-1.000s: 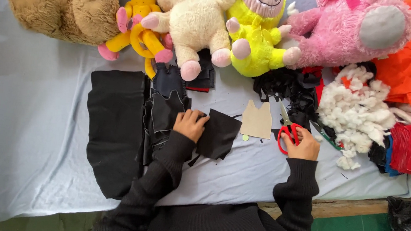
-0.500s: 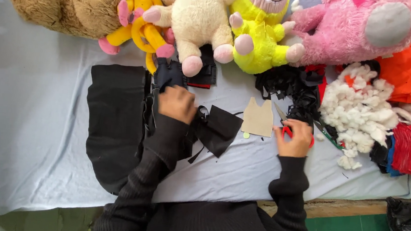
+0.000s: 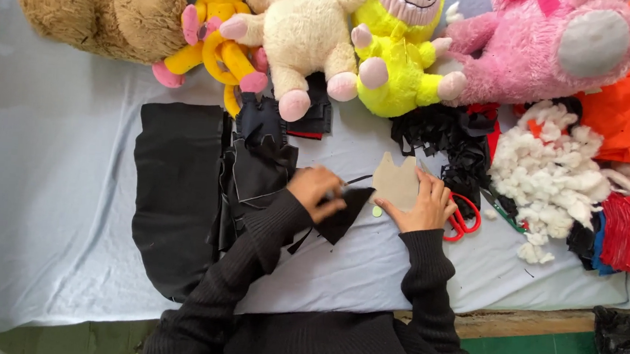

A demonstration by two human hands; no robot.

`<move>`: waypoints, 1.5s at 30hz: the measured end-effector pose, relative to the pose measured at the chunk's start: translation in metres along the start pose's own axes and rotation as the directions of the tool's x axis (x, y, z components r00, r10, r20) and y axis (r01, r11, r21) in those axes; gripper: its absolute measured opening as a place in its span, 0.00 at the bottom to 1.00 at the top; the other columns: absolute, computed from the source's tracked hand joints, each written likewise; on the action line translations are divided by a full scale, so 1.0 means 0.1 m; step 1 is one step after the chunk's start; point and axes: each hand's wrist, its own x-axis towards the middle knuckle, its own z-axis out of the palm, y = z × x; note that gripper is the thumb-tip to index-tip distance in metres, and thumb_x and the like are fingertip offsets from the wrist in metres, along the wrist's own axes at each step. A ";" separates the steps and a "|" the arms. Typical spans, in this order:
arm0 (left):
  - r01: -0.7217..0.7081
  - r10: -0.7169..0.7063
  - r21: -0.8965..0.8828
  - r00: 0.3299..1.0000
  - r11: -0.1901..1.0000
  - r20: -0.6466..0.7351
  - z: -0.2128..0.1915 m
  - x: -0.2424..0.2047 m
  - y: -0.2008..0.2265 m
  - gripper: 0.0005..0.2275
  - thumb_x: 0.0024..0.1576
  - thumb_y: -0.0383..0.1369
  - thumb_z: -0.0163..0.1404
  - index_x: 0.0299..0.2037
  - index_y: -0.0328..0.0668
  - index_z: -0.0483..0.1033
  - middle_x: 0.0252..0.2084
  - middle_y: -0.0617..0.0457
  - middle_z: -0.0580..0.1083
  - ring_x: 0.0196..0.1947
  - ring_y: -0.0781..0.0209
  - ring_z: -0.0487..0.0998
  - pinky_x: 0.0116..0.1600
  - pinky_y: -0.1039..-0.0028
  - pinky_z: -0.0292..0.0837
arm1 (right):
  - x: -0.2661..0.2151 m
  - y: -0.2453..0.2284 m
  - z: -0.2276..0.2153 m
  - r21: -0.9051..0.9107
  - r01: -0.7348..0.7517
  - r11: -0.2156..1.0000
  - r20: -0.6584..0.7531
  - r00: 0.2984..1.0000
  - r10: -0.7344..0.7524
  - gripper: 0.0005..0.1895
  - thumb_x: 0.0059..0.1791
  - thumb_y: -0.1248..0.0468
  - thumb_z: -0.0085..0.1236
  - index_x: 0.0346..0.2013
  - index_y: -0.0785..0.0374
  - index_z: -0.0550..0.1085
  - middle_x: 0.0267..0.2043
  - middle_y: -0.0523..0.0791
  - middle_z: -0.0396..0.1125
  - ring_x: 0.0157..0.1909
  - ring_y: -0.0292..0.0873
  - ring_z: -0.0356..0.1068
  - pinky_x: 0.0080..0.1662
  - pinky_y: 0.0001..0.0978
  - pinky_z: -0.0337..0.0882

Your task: Cutting out specific shapes from black fabric using scissors and a paper template as a guide.

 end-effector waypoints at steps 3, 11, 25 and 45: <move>-0.020 0.072 -0.464 0.993 0.886 0.095 -0.08 -0.07 0.51 0.08 0.61 0.36 0.53 0.36 0.44 0.69 0.49 0.41 0.76 0.54 0.40 0.75 0.58 0.51 0.68 | 0.04 0.00 -0.05 0.003 -0.060 0.998 0.054 0.997 0.060 0.58 0.28 0.35 0.74 0.66 0.53 0.64 0.55 0.45 0.59 0.59 0.50 0.57 0.62 0.56 0.52; 0.019 -0.020 0.019 1.000 1.000 0.012 0.76 -0.48 -0.27 0.13 0.59 0.38 0.53 0.50 0.47 0.69 0.66 0.46 0.69 0.67 0.52 0.68 0.61 0.53 0.67 | 0.13 0.31 0.15 0.119 -0.168 0.979 0.182 0.973 0.145 0.63 0.24 0.38 0.79 0.68 0.51 0.61 0.49 0.39 0.62 0.56 0.44 0.62 0.60 0.52 0.55; 0.465 -0.444 -0.043 0.810 0.884 -0.383 0.26 -0.37 -0.47 0.11 0.60 0.39 0.56 0.28 0.52 0.69 0.21 0.58 0.71 0.20 0.59 0.74 0.26 0.74 0.72 | -0.31 -0.04 0.59 0.843 -0.528 -0.099 0.529 0.848 -0.026 0.04 0.50 0.70 0.59 0.35 0.67 0.72 0.31 0.62 0.75 0.29 0.55 0.79 0.27 0.47 0.80; 0.098 -0.214 0.508 0.961 0.856 0.176 0.36 -0.14 -0.03 0.36 0.63 0.57 0.35 0.77 0.46 0.45 0.79 0.47 0.43 0.79 0.46 0.38 0.75 0.47 0.37 | 0.04 0.46 0.25 0.947 -0.278 0.164 0.198 0.902 0.383 0.04 0.53 0.64 0.63 0.41 0.58 0.76 0.36 0.48 0.76 0.37 0.40 0.79 0.42 0.33 0.80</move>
